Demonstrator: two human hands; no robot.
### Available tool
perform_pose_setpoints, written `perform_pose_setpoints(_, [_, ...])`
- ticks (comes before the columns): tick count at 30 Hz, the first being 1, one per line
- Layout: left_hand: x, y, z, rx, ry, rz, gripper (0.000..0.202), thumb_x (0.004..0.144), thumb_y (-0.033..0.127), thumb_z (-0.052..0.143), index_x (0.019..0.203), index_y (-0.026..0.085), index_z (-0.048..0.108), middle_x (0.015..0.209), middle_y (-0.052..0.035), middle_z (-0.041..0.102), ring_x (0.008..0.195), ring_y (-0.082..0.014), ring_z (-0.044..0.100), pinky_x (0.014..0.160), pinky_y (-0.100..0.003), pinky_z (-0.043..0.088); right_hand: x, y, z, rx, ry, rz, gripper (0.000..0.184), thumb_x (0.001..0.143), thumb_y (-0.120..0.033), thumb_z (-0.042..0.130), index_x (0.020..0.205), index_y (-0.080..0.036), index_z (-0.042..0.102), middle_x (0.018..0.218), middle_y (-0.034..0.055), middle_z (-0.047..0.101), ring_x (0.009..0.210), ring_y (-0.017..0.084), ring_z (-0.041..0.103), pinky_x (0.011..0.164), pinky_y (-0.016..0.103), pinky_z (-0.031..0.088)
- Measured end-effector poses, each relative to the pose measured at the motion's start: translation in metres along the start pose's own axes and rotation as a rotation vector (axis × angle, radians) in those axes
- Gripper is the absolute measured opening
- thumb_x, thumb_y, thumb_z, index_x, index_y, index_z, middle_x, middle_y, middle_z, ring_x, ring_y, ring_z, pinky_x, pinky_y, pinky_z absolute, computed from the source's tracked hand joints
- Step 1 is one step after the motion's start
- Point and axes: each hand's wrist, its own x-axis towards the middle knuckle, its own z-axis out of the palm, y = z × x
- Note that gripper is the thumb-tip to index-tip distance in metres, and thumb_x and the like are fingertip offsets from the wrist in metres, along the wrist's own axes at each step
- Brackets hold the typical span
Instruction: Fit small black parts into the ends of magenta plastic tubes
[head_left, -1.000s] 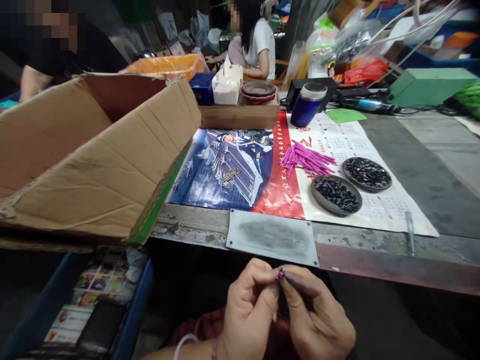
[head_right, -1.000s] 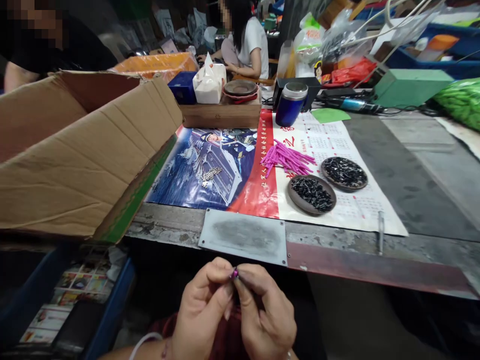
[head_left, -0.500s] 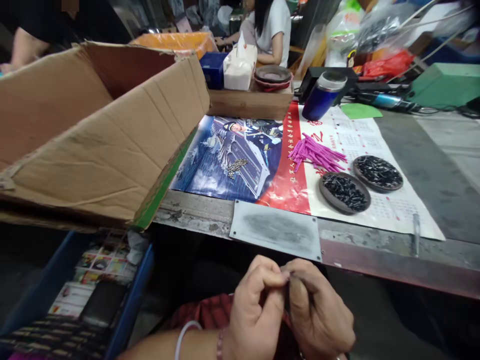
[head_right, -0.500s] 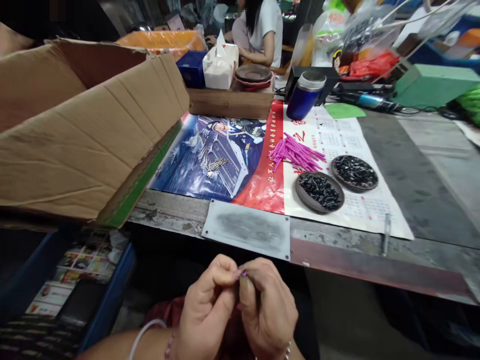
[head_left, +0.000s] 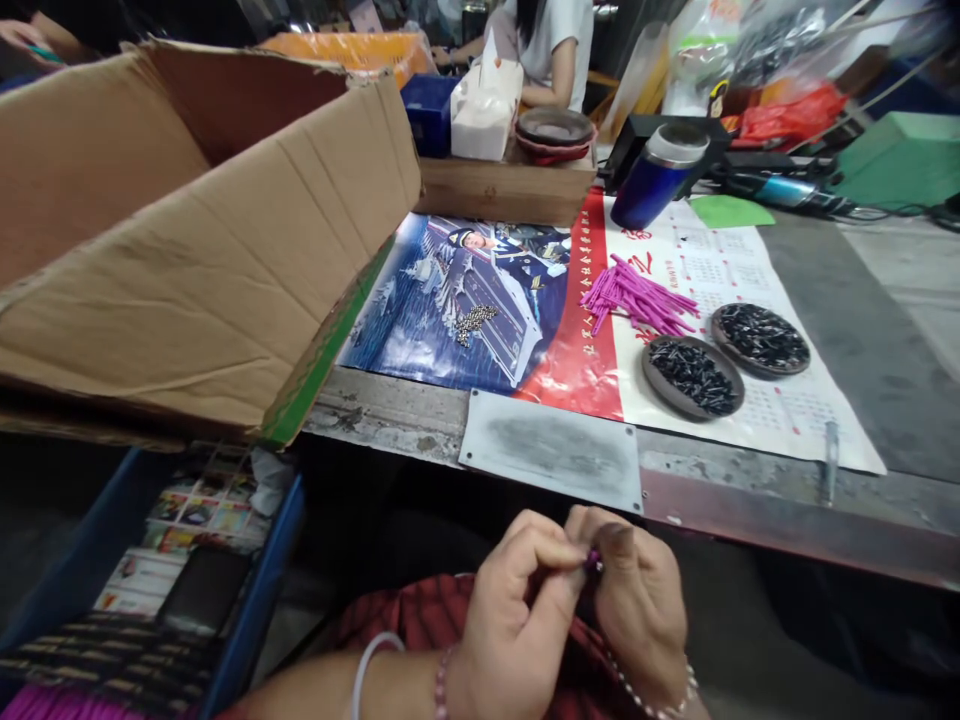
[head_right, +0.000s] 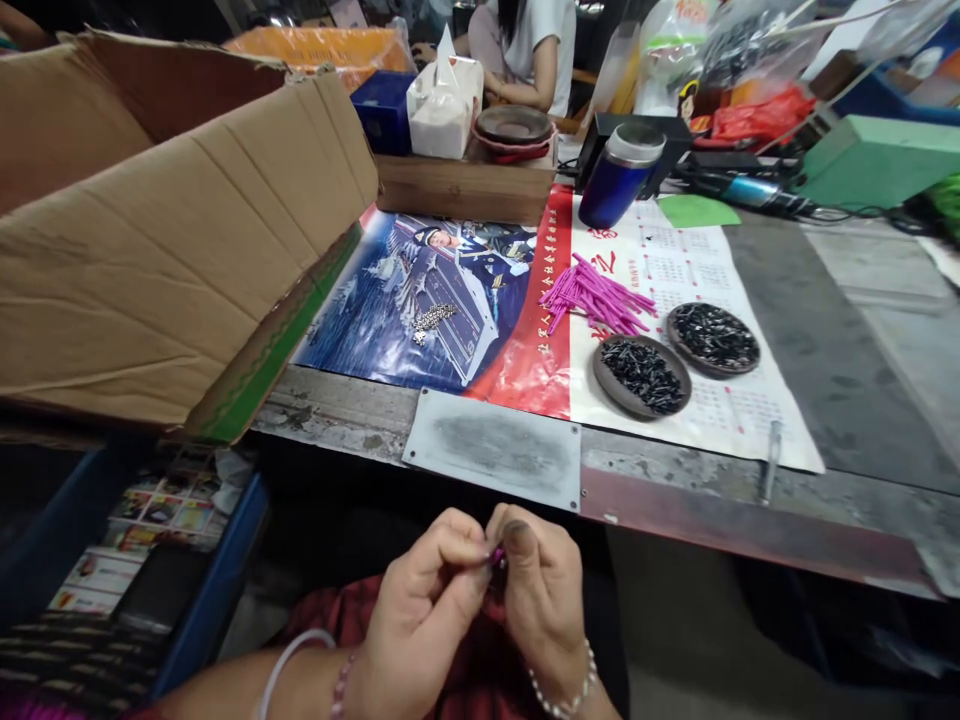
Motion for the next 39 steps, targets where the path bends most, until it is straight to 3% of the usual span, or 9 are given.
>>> perform_pose_setpoints(2, [0.0, 0.0, -0.001, 0.0, 0.001, -0.008, 0.011, 0.097, 0.018, 0.058, 0.09, 0.02, 0.066, 0.089, -0.0038, 0.059, 0.078, -0.0156, 0.058, 0.071, -0.025, 0.047, 0.0, -0.002, 0.001, 0.059, -0.032, -0.006, 0.057, 0.107, -0.053, 0.027, 0.065, -0.02, 0.049, 0.058, -0.0011, 0.049, 0.048, 0.012, 0.045, 0.043, 0.024, 0.035])
perform_pose_setpoints(4, [0.0, 0.0, -0.003, 0.016, -0.002, 0.008, 0.011, 0.097, 0.017, 0.057, 0.09, 0.02, 0.066, 0.088, -0.0032, 0.058, 0.079, -0.015, 0.058, 0.072, -0.025, 0.047, -0.002, -0.003, 0.002, 0.022, -0.031, -0.081, 0.056, 0.106, -0.054, 0.031, 0.068, -0.02, 0.052, 0.06, -0.0011, 0.049, 0.049, 0.011, 0.046, 0.045, 0.024, 0.034])
perform_pose_setpoints(8, [0.0, 0.001, -0.007, 0.04, -0.014, 0.048, 0.013, 0.098, 0.015, 0.056, 0.093, 0.02, 0.066, 0.088, -0.0026, 0.058, 0.08, -0.0149, 0.059, 0.073, -0.024, 0.047, -0.005, -0.005, 0.003, 0.034, -0.075, -0.076, 0.056, 0.109, -0.042, 0.028, 0.06, -0.02, 0.042, 0.055, -0.0031, 0.04, 0.046, 0.01, 0.04, 0.044, 0.024, 0.029])
perform_pose_setpoints(12, [0.0, 0.0, -0.009, 0.074, -0.022, 0.069, 0.016, 0.098, 0.013, 0.053, 0.095, 0.021, 0.066, 0.091, -0.0036, 0.058, 0.082, -0.0161, 0.059, 0.074, -0.026, 0.048, -0.001, -0.014, 0.002, 0.012, -0.082, -0.049, 0.041, 0.105, -0.026, 0.04, 0.066, -0.02, 0.05, 0.06, -0.0018, 0.049, 0.049, 0.01, 0.047, 0.045, 0.023, 0.035])
perform_pose_setpoints(18, [0.002, -0.002, -0.012, 0.123, 0.017, 0.129, 0.02, 0.098, 0.01, 0.05, 0.102, 0.023, 0.066, 0.094, -0.003, 0.058, 0.084, -0.0156, 0.06, 0.075, -0.025, 0.048, 0.0, -0.018, 0.001, -0.024, -0.091, -0.025, 0.025, 0.103, -0.026, 0.047, 0.08, -0.021, 0.057, 0.074, -0.0008, 0.057, 0.058, 0.011, 0.055, 0.052, 0.02, 0.044])
perform_pose_setpoints(23, [0.002, 0.0, -0.012, 0.139, 0.022, 0.11, 0.019, 0.097, 0.009, 0.053, 0.099, 0.022, 0.067, 0.09, -0.002, 0.058, 0.081, -0.0143, 0.06, 0.073, -0.023, 0.048, -0.005, -0.011, 0.0, 0.06, -0.123, 0.055, 0.049, 0.106, -0.051, 0.034, 0.076, -0.02, 0.057, 0.07, -0.0004, 0.054, 0.057, 0.012, 0.052, 0.051, 0.022, 0.043])
perform_pose_setpoints(26, [0.001, -0.001, -0.011, 0.122, 0.017, 0.126, 0.021, 0.097, 0.008, 0.052, 0.1, 0.022, 0.067, 0.091, -0.002, 0.058, 0.082, -0.0146, 0.061, 0.075, -0.023, 0.049, -0.006, -0.009, 0.002, 0.115, -0.118, 0.151, 0.05, 0.107, -0.045, 0.036, 0.068, -0.019, 0.052, 0.062, -0.0016, 0.048, 0.053, 0.011, 0.047, 0.048, 0.021, 0.04])
perform_pose_setpoints(32, [0.002, -0.004, -0.014, 0.117, 0.008, 0.144, 0.025, 0.096, 0.005, 0.049, 0.102, 0.023, 0.065, 0.093, -0.0016, 0.058, 0.086, -0.0148, 0.061, 0.078, -0.024, 0.049, -0.004, -0.011, 0.008, -0.006, -0.008, -0.019, 0.026, 0.103, -0.024, 0.049, 0.078, -0.021, 0.055, 0.075, -0.0005, 0.056, 0.064, 0.011, 0.055, 0.056, 0.019, 0.046])
perform_pose_setpoints(39, [0.01, -0.004, -0.017, 0.153, 0.049, 0.166, 0.023, 0.097, 0.005, 0.05, 0.1, 0.023, 0.065, 0.091, -0.0009, 0.058, 0.083, -0.0135, 0.06, 0.074, -0.022, 0.048, -0.001, -0.013, 0.01, -0.265, -0.021, -0.132, 0.015, 0.103, -0.023, 0.048, 0.093, -0.021, 0.059, 0.084, 0.0025, 0.062, 0.072, 0.013, 0.063, 0.062, 0.019, 0.052])
